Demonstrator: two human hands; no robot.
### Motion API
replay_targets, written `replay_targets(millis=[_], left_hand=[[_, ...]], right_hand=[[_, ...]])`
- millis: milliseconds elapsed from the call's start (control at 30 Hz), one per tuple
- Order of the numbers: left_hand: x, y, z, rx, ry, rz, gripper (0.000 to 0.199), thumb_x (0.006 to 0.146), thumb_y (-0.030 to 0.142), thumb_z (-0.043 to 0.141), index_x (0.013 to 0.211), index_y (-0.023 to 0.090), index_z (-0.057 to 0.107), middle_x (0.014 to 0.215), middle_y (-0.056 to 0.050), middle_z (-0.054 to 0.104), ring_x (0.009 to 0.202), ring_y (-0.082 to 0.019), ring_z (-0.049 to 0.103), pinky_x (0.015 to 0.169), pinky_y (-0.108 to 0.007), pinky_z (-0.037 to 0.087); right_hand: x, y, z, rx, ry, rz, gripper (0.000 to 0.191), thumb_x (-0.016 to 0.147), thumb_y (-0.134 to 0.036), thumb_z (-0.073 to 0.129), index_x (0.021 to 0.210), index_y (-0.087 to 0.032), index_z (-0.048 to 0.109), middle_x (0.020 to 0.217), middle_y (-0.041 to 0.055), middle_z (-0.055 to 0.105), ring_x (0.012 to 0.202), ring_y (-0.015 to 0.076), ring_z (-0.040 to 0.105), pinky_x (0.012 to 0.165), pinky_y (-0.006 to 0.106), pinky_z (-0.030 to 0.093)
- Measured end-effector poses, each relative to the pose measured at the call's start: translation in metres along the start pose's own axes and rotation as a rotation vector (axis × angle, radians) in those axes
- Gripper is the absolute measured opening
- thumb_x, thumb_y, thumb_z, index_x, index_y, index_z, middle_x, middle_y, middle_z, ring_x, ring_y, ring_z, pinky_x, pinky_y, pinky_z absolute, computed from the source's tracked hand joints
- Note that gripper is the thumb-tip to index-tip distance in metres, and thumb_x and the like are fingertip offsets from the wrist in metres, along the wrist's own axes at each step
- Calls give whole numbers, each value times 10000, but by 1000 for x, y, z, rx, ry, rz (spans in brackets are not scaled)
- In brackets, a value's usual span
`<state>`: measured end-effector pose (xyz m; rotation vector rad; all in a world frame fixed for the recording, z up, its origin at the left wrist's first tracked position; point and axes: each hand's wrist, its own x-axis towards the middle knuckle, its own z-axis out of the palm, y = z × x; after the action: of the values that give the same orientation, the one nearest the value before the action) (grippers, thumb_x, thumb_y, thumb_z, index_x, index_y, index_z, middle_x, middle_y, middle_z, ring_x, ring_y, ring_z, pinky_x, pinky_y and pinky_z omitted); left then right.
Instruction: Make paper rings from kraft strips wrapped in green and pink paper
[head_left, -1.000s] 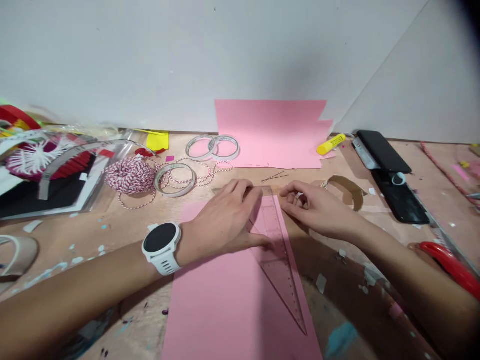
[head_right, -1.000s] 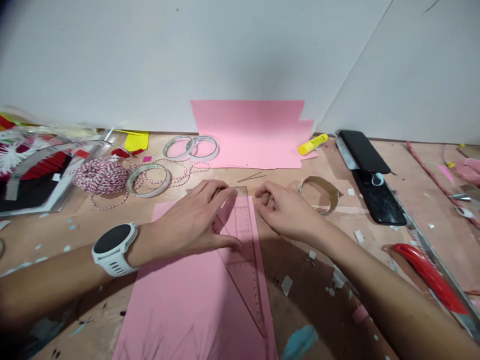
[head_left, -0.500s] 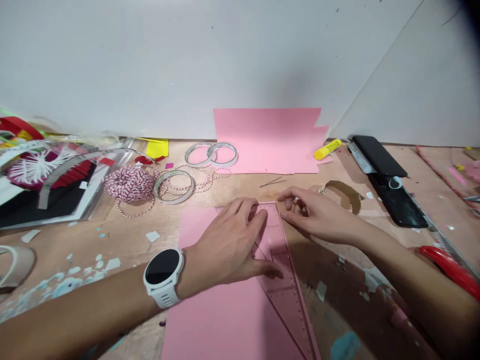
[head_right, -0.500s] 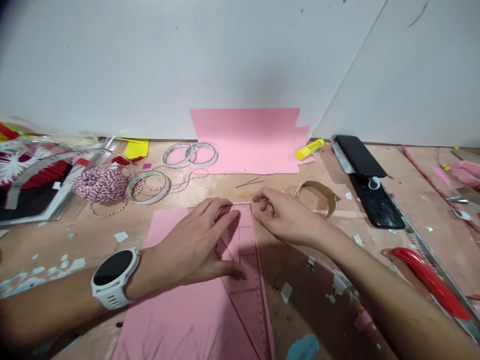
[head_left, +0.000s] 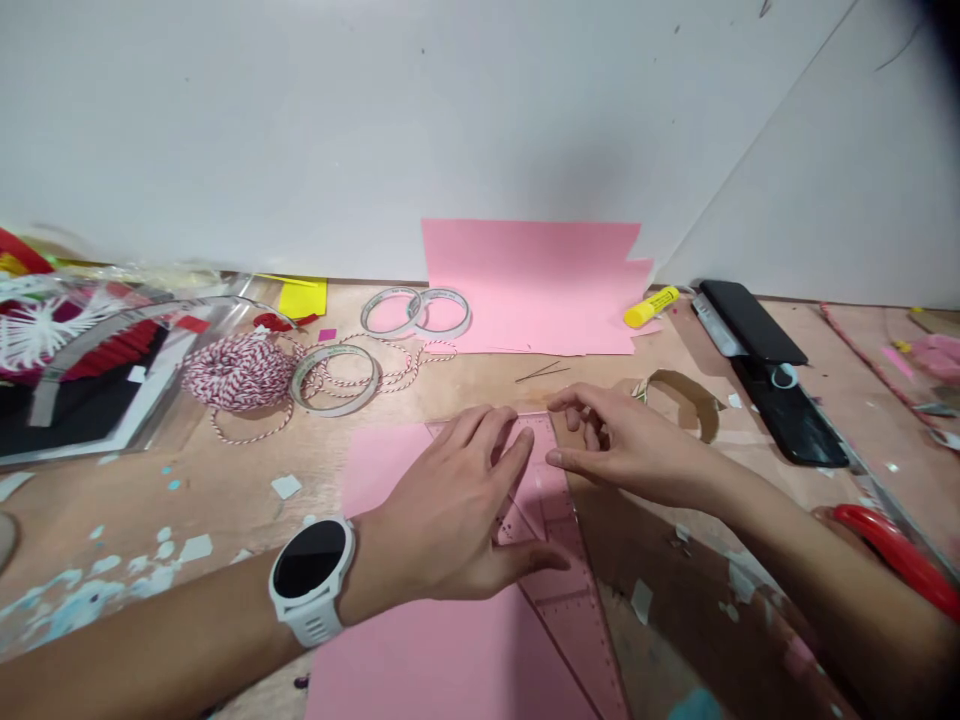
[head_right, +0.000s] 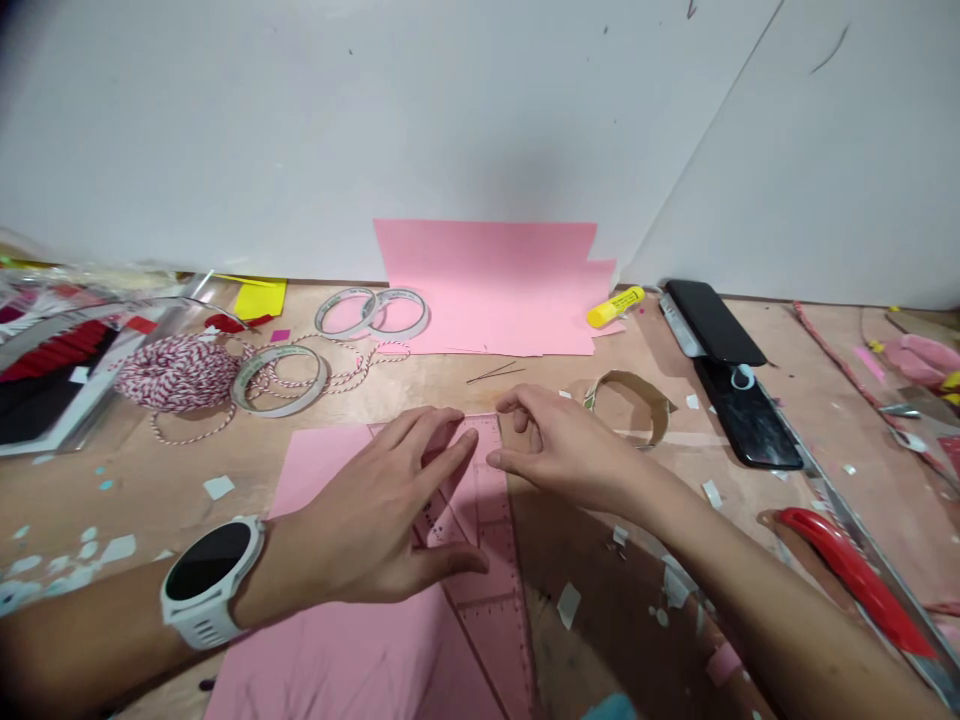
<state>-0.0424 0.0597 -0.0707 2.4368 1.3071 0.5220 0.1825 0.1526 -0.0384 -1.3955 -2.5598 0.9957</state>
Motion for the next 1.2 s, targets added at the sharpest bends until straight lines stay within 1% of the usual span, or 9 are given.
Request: replay_targets(millis=[167,333,467,567,633,700,867,1033,1200], left_hand=[[-2,2,-2,-11,-25,12,671,870,515,641,1366,81,515,1338,-238,470,1248,-399,421,1053,-568,424],[-1,0,0,-38,-23,-27,715,857,656,658,1321,124,543,1308,-213,485,1183,-375,450,990,-560,463],[-4,-2,0,-72,0,14,715,870,692,624,1293,119,562,1329,-229,494,1191,-383,474,991,-566,465],[-7,0,-3,-66,8,42,625,903,551,616,1334,105,546,1403,-249,468,1276,-403,452,1039,-577,444],[-8,3,-6,-46,-13,35,591,874,430,632,1351,91,544,1436,-248,455,1309,-406,438,1061,-565,437],[-8,5,-7,-33,-43,19,601,856,391,638,1360,75,549,1452,-246,448,1319,-405,431,1075,-550,432],[-7,2,-5,-27,-71,25,720,913,563,600,1425,62,515,1478,-251,431,1352,-406,397,1118,-558,398],[-6,0,-3,3,-52,42,775,924,629,580,1460,74,503,1475,-229,469,1363,-403,386,1159,-568,351],[-7,1,-4,10,-34,31,761,921,642,576,1440,88,527,1460,-210,500,1307,-397,431,1132,-575,369]], right_hand=[[0,3,-1,19,-10,11,487,847,-503,746,1228,-230,617,1013,34,687,890,222,619,738,326,455],[1,6,-1,34,-24,13,491,862,-526,726,1240,-234,613,981,27,685,843,211,617,709,318,447],[2,7,-2,26,-32,18,492,862,-542,720,1231,-234,615,967,26,685,840,210,616,707,317,446],[2,9,-2,16,-34,14,495,861,-550,718,1227,-234,615,949,22,685,827,208,615,695,313,445],[1,9,-2,25,-41,21,497,859,-555,718,1224,-234,613,932,19,682,814,205,614,683,311,444],[1,9,-3,34,-49,29,494,862,-551,717,1225,-234,610,911,15,677,800,203,612,671,311,443],[0,8,-5,39,-68,47,490,873,-533,708,1240,-228,599,905,17,674,787,205,610,677,326,454],[-1,4,-9,37,-81,55,465,882,-496,702,1231,-205,602,933,28,673,796,204,606,704,342,472],[-1,3,-9,59,-76,57,449,884,-490,705,1206,-192,608,897,21,654,782,195,599,690,332,474]])
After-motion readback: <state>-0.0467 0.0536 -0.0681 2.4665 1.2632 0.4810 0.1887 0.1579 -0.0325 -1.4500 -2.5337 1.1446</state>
